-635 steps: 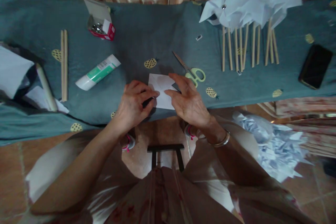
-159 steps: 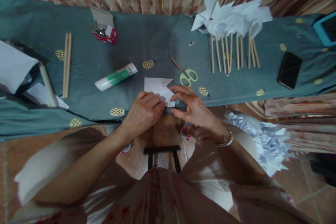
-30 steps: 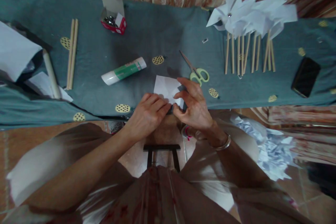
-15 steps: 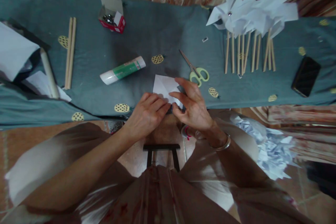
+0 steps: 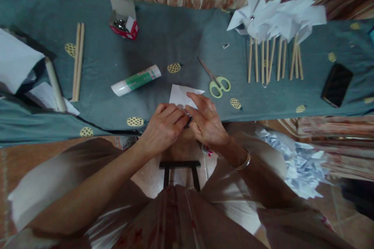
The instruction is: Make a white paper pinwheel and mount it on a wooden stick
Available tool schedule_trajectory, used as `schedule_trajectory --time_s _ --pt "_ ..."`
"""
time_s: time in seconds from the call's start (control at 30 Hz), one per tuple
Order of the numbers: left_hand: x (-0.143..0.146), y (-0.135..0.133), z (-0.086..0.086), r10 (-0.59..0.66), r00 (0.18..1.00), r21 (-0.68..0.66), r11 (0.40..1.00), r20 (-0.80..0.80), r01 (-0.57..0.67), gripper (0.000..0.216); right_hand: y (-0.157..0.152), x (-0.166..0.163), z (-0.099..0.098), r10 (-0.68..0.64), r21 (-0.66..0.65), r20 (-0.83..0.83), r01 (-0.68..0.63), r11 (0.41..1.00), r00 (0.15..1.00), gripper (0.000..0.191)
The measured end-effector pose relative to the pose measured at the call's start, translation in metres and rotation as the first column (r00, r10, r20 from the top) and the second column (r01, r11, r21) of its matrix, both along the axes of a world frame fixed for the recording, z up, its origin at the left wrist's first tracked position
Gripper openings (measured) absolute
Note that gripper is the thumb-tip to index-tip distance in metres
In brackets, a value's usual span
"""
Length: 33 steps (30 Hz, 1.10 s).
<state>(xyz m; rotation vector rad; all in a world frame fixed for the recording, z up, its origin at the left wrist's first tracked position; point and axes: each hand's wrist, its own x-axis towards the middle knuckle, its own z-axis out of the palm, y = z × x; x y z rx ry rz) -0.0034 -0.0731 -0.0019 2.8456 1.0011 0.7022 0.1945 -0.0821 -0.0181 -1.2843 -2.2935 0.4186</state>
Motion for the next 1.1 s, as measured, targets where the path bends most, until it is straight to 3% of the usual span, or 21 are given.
schedule_trajectory --time_s 0.27,0.5,0.7,0.9,1.1 --pt "0.001 -0.002 0.009 0.054 0.999 -0.113 0.992 0.006 -0.052 0.020 0.002 -0.002 0.002 -0.042 -0.010 -0.002 0.042 0.999 0.999 0.036" --pt "0.001 -0.001 0.012 0.065 0.998 0.012 0.998 0.014 -0.065 0.016 0.007 0.006 0.009 -0.067 0.015 -0.080 0.069 0.998 0.995 0.044" --pt "-0.008 0.007 0.005 0.039 0.999 0.031 0.999 0.030 -0.040 0.013 0.024 0.020 0.008 -0.140 0.028 -0.069 0.142 0.989 0.988 0.041" --pt "-0.021 0.029 -0.003 0.132 0.990 0.077 0.988 0.040 -0.135 0.015 0.021 0.021 0.011 -0.169 0.002 -0.074 0.169 0.986 0.983 0.037" --pt "-0.030 0.046 -0.002 0.145 0.988 -0.065 0.988 0.046 -0.141 0.022 0.015 0.019 0.017 -0.161 -0.044 -0.151 0.156 0.987 0.975 0.031"
